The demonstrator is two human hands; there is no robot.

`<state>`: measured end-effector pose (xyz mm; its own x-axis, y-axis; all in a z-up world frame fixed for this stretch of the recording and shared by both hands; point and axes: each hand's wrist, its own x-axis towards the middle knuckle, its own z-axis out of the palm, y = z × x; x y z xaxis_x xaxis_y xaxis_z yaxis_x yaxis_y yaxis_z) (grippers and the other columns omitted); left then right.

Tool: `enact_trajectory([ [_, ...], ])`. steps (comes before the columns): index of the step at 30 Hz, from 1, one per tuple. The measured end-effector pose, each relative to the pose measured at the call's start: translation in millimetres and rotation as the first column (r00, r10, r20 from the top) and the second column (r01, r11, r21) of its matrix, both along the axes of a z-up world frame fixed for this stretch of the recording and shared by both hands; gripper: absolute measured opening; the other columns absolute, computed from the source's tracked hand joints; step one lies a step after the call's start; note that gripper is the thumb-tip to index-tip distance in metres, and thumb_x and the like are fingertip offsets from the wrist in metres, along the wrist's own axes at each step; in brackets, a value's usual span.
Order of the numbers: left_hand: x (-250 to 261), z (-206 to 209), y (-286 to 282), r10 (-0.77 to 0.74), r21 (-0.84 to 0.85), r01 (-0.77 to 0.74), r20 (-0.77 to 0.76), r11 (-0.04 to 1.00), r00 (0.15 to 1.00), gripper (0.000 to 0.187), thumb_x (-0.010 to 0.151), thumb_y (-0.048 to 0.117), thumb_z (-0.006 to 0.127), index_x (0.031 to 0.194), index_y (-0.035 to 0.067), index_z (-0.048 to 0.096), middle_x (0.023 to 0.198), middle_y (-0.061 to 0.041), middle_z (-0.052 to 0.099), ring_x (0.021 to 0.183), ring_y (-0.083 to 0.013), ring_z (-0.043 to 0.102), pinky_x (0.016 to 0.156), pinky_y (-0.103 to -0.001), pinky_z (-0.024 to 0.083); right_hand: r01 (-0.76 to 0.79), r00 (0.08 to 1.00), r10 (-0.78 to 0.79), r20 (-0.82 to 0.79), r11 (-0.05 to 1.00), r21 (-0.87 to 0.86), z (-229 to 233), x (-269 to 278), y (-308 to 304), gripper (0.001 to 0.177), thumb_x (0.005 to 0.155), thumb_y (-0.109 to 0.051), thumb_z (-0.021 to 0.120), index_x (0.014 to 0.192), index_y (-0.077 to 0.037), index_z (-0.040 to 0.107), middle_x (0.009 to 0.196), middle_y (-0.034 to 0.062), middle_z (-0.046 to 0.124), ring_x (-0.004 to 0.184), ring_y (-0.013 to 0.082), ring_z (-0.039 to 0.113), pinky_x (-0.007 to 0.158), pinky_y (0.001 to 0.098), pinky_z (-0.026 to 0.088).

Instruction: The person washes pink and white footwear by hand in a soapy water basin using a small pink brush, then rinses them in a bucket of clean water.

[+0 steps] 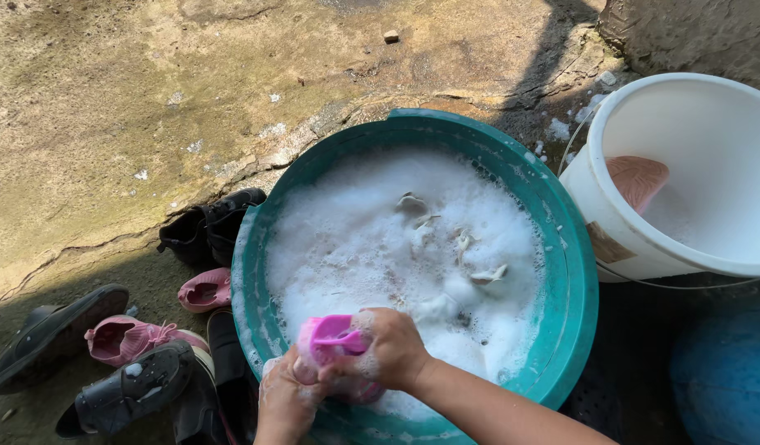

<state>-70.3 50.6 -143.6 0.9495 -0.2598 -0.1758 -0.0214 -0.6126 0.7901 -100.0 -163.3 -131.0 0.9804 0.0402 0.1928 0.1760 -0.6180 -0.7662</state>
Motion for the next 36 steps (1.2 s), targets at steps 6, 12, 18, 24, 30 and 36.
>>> enact_trajectory([
  [6,13.5,-46.5,13.3,0.006,0.149,-0.037,0.201,0.988,0.980,0.031,0.076,0.028,0.079,0.105,0.016,0.076,0.101,-0.014,0.073,0.101,-0.0386,0.065,0.086,-0.050,0.052,-0.078,0.987,0.047,-0.152,0.976,-0.201,3.6,48.5,-3.5,0.058,0.067,-0.078,0.078,0.078,-0.021,0.075,0.071,0.0113,0.069,0.068,0.0337,0.069,0.063,0.0446,0.054],
  [12,-0.5,-47.2,16.0,-0.154,0.330,0.071,0.231,0.941,0.961,0.044,0.074,0.033,0.079,0.116,0.021,0.074,0.112,-0.009,0.074,0.129,-0.0412,0.051,0.105,-0.061,0.029,-0.159,0.958,0.056,-0.282,0.920,-0.358,-9.0,52.3,1.1,0.069,0.056,-0.082,0.078,0.063,-0.014,0.070,0.065,0.0151,0.067,0.066,0.0362,0.069,0.062,0.0443,0.055],
  [18,-12.7,-75.9,27.9,-0.141,0.261,0.087,0.198,0.961,0.970,0.058,0.065,0.024,0.079,0.122,0.020,0.072,0.126,-0.009,0.066,0.133,-0.0345,0.049,0.112,-0.047,0.037,-0.370,0.926,0.304,-0.224,0.850,-0.375,-14.3,39.6,20.6,0.034,0.067,-0.051,0.074,0.071,-0.017,0.071,0.073,0.0126,0.070,0.072,0.0357,0.069,0.065,0.0467,0.054],
  [24,-13.0,-60.5,15.3,0.015,0.377,0.019,-0.086,0.926,0.996,0.064,0.073,0.033,0.081,0.134,0.021,0.064,0.143,-0.006,0.054,0.134,-0.0298,0.048,0.110,-0.042,0.041,-0.364,0.913,0.206,-0.353,0.803,-0.472,-4.0,50.8,-10.0,0.050,0.064,-0.067,0.072,0.074,-0.018,0.073,0.075,0.0141,0.071,0.075,0.0365,0.070,0.068,0.0470,0.055],
  [30,-10.3,-41.7,12.9,-0.030,0.395,0.072,-0.113,0.916,0.993,0.061,0.075,0.036,0.081,0.134,0.028,0.066,0.143,-0.003,0.056,0.139,-0.0266,0.045,0.114,-0.040,0.038,-0.242,0.864,-0.053,-0.500,0.827,-0.507,-25.8,67.1,-43.9,0.066,0.066,-0.076,0.075,0.089,-0.014,0.073,0.085,0.0162,0.073,0.085,0.0380,0.071,0.073,0.0510,0.054],
  [36,-7.9,-25.6,13.7,-0.032,0.339,0.094,-0.182,0.936,0.983,0.080,0.069,0.042,0.086,0.143,0.033,0.059,0.145,-0.004,0.057,0.140,-0.0256,0.041,0.114,-0.040,0.035,0.036,0.955,-0.227,-0.192,0.727,-0.686,-114.7,-26.0,-153.7,0.026,0.082,-0.034,0.068,0.104,-0.020,0.068,0.096,0.0113,0.075,0.095,0.0364,0.072,0.078,0.0506,0.054],
])
